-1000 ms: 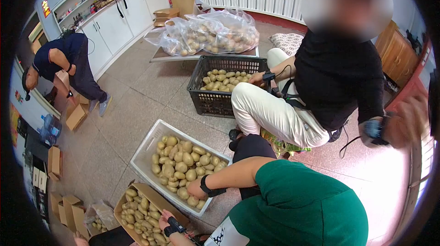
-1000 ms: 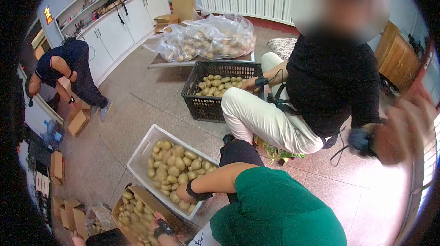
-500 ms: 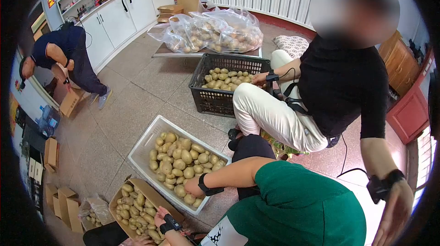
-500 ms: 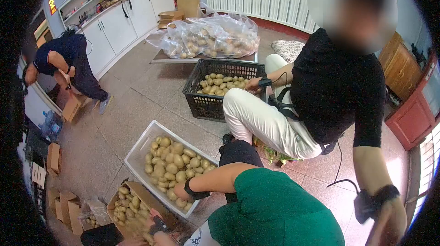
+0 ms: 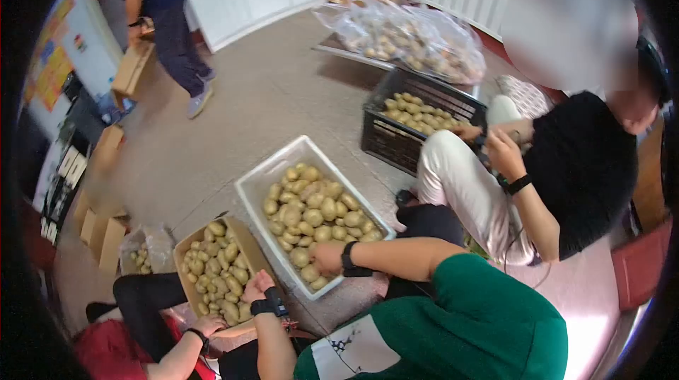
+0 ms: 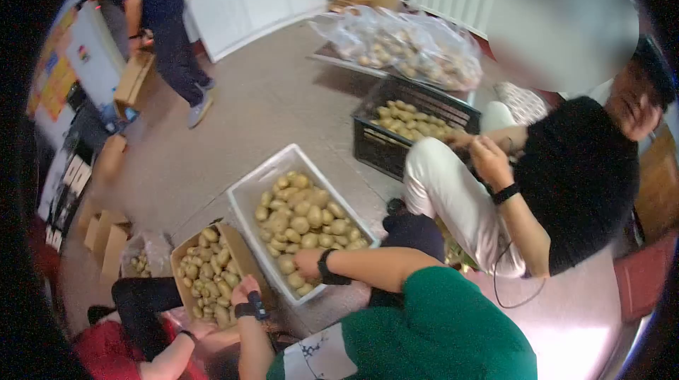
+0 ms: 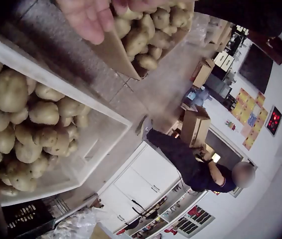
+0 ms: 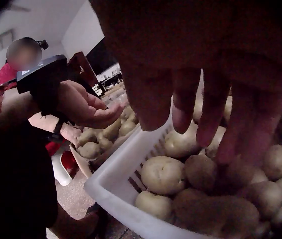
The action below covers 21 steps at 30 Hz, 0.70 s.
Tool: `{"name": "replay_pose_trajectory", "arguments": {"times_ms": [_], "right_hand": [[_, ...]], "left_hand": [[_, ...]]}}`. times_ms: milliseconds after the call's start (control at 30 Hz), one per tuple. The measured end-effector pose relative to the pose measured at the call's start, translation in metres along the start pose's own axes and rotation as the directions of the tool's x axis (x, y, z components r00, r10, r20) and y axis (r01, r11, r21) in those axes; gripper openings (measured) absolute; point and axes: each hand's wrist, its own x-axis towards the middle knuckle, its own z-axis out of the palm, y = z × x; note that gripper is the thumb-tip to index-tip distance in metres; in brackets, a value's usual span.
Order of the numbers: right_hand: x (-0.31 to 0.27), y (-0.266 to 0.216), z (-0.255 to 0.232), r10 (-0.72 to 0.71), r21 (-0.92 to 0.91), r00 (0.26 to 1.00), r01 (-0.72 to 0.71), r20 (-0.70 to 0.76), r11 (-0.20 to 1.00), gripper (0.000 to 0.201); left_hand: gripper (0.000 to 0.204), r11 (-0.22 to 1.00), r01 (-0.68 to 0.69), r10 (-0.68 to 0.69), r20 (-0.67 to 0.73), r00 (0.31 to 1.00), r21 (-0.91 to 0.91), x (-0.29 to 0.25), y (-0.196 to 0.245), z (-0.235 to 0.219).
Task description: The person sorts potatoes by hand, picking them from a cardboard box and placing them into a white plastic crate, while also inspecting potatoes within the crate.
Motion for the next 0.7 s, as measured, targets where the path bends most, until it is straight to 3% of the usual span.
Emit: {"name": "replay_pose_trajectory", "arguments": {"times_ms": [33,67,133,167,233,300,333,367,433,467,633,700], "right_hand": [[0.008,0.01,0.007,-0.02,-0.002,0.999,0.02,-0.041,1.0,0.026],[0.014,0.017,0.012,-0.04,-0.029,0.995,0.038,-0.089,0.999,0.028],[0.014,0.011,-0.002,-0.051,-0.159,0.984,0.024,-0.168,0.987,0.031],[0.007,0.002,-0.016,-0.043,-0.26,0.979,-0.011,-0.201,0.966,0.033],[0.02,0.028,-0.004,-0.095,-0.196,0.908,0.014,-0.408,0.981,0.036],[0.011,0.015,-0.021,0.1,-0.235,0.919,-0.201,-0.382,0.951,0.037],[0.014,0.03,-0.014,0.076,-0.3,0.91,-0.212,-0.408,0.93,0.043],[0.018,0.043,-0.007,0.055,-0.361,0.899,-0.23,-0.435,0.904,0.049],[0.009,0.031,-0.017,0.151,-0.381,0.935,-0.273,-0.32,0.883,0.054],[0.007,0.023,-0.022,0.252,-0.347,0.929,-0.339,-0.271,0.875,0.058],[0.015,0.033,-0.021,0.277,-0.339,0.915,-0.37,-0.292,0.865,0.066],[0.018,0.037,-0.025,0.329,-0.253,0.888,-0.416,-0.322,0.874,0.069]], "left_hand": [[0.021,0.995,0.089,-0.086,0.054,0.995,-0.047,0.03,0.009,-0.022],[0.023,0.994,-0.001,-0.002,-0.031,1.0,-0.107,0.0,-0.005,0.001],[0.023,1.0,-0.028,0.028,0.014,1.0,-0.011,0.008,-0.005,-0.006],[0.028,0.997,-0.005,0.003,-0.025,1.0,-0.081,0.012,-0.005,-0.008],[0.023,0.994,-0.014,0.019,0.038,0.999,-0.111,0.014,-0.009,-0.01],[0.018,0.974,-0.083,0.058,-0.12,0.991,-0.21,-0.005,-0.019,0.009],[0.026,0.992,0.0,-0.002,-0.016,1.0,-0.124,0.008,-0.013,-0.005],[0.026,0.989,-0.032,0.024,-0.055,0.998,-0.146,0.004,-0.016,-0.004],[0.028,0.987,-0.058,0.045,-0.089,0.995,-0.15,-0.004,-0.019,0.003],[0.028,0.984,-0.072,0.058,-0.087,0.995,-0.164,-0.01,-0.021,0.005],[0.032,0.979,-0.079,0.066,-0.073,0.995,-0.188,-0.02,-0.024,0.008],[0.033,0.98,-0.09,0.083,-0.048,0.995,-0.175,-0.026,-0.026,0.009]]}}
